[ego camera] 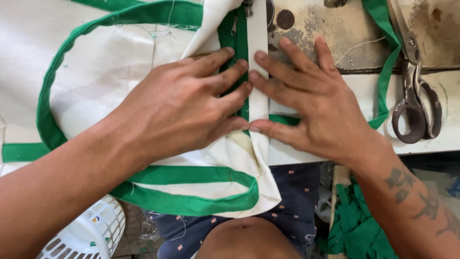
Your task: Assembling a canvas tote bag by sewing green straps and seams using an industrial sewing machine
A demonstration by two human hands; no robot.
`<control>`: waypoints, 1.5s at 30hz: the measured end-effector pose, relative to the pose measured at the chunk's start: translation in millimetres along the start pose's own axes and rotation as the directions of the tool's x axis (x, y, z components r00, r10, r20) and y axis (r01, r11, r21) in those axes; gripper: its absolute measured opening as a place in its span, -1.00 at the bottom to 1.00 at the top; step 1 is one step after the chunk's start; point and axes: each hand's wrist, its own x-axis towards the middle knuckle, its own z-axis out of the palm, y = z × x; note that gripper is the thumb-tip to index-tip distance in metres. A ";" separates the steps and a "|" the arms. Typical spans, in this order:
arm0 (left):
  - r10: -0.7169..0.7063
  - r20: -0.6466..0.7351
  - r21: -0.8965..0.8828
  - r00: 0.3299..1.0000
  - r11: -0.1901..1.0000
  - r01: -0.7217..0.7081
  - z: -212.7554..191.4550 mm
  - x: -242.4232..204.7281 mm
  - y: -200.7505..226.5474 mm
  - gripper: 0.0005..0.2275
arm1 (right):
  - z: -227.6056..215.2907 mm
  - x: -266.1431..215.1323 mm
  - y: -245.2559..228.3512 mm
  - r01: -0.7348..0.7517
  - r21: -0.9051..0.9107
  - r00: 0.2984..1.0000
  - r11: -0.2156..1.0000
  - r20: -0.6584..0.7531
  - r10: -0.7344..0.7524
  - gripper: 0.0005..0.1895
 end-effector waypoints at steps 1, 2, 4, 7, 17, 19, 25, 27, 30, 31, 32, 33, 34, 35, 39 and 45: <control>-0.005 0.011 -0.014 1.000 1.000 0.005 -0.7 -0.1 1.0 -0.53 | -1.0 -1.1 -4.0 0.008 -0.020 1.000 1.000 -0.029 -0.009 -0.25; -0.014 0.026 -0.030 1.000 0.999 0.014 -1.4 -0.6 2.9 -0.55 | -1.4 -2.5 -8.0 0.017 -0.036 0.998 0.999 -0.055 -0.019 -0.34; -0.021 0.002 -0.041 1.000 0.999 0.021 -1.0 -0.8 2.5 -0.57 | -2.7 -3.5 -7.7 0.012 -0.046 0.999 0.999 -0.045 -0.015 -0.33; -0.018 -0.004 -0.057 1.000 0.998 0.018 0.0 1.5 -5.5 -0.57 | -1.1 -1.7 2.6 0.001 -0.037 0.999 0.999 -0.043 -0.003 -0.31; 0.001 -0.025 -0.112 1.000 0.994 -0.004 16.8 4.6 -36.2 -0.55 | -6.0 12.3 14.1 -0.109 0.042 0.992 0.993 -0.055 0.112 -0.35; 0.000 -0.028 -0.116 1.000 0.993 -0.003 18.8 5.3 -37.8 -0.54 | -6.6 15.1 14.5 -0.115 0.016 0.992 0.993 -0.049 0.115 -0.36; -0.009 -0.040 -0.097 0.999 0.995 0.005 25.7 6.0 -42.6 -0.52 | -3.7 20.6 24.8 -0.099 -0.012 0.993 0.995 -0.060 0.098 -0.42; -0.008 -0.052 -0.067 0.999 0.998 0.005 28.9 6.9 -44.4 -0.51 | -1.3 21.6 32.9 -0.083 -0.014 0.994 0.996 -0.078 0.082 -0.41; 0.000 -0.055 -0.082 0.998 0.997 -0.005 15.1 15.4 -42.0 -0.53 | 0.8 25.4 39.0 -0.004 -0.018 0.991 1.000 -0.136 0.002 -0.41; -0.024 0.109 -0.136 0.994 0.990 0.039 -0.6 25.1 -37.6 -0.64 | -1.2 27.8 39.2 -0.057 -0.023 0.992 0.998 -0.111 0.055 -0.40; -0.053 0.257 -0.178 0.965 0.979 0.102 -10.9 31.1 -29.5 -0.75 | -1.1 29.0 39.8 -0.101 -0.041 0.992 0.994 -0.076 0.097 -0.39; -0.052 0.258 -0.179 0.965 0.979 0.101 -17.2 28.7 -24.0 -0.75 | -0.3 29.9 43.0 -0.102 -0.040 0.992 0.994 -0.076 0.098 -0.39; -0.048 0.126 -0.128 0.991 0.990 0.065 -23.9 25.7 -17.6 -0.84 | 1.2 28.9 44.0 -0.088 -0.056 0.993 0.995 -0.080 0.083 -0.42; -0.040 -0.009 -0.071 0.999 0.997 0.039 -30.8 22.9 -11.0 -0.92 | 2.7 27.5 45.1 -0.074 -0.072 0.994 0.995 -0.084 0.068 -0.45; 0.045 0.131 -0.116 0.990 0.993 -0.030 -29.4 11.3 5.8 -0.58 | -2.6 29.6 36.4 -0.101 -0.080 0.995 0.992 -0.024 0.100 -0.42; 0.004 0.079 -0.030 0.997 1.000 -0.002 -12.1 -3.8 36.5 -0.59 | -3.6 16.5 11.0 -0.106 -0.098 0.994 0.990 -0.012 0.105 -0.25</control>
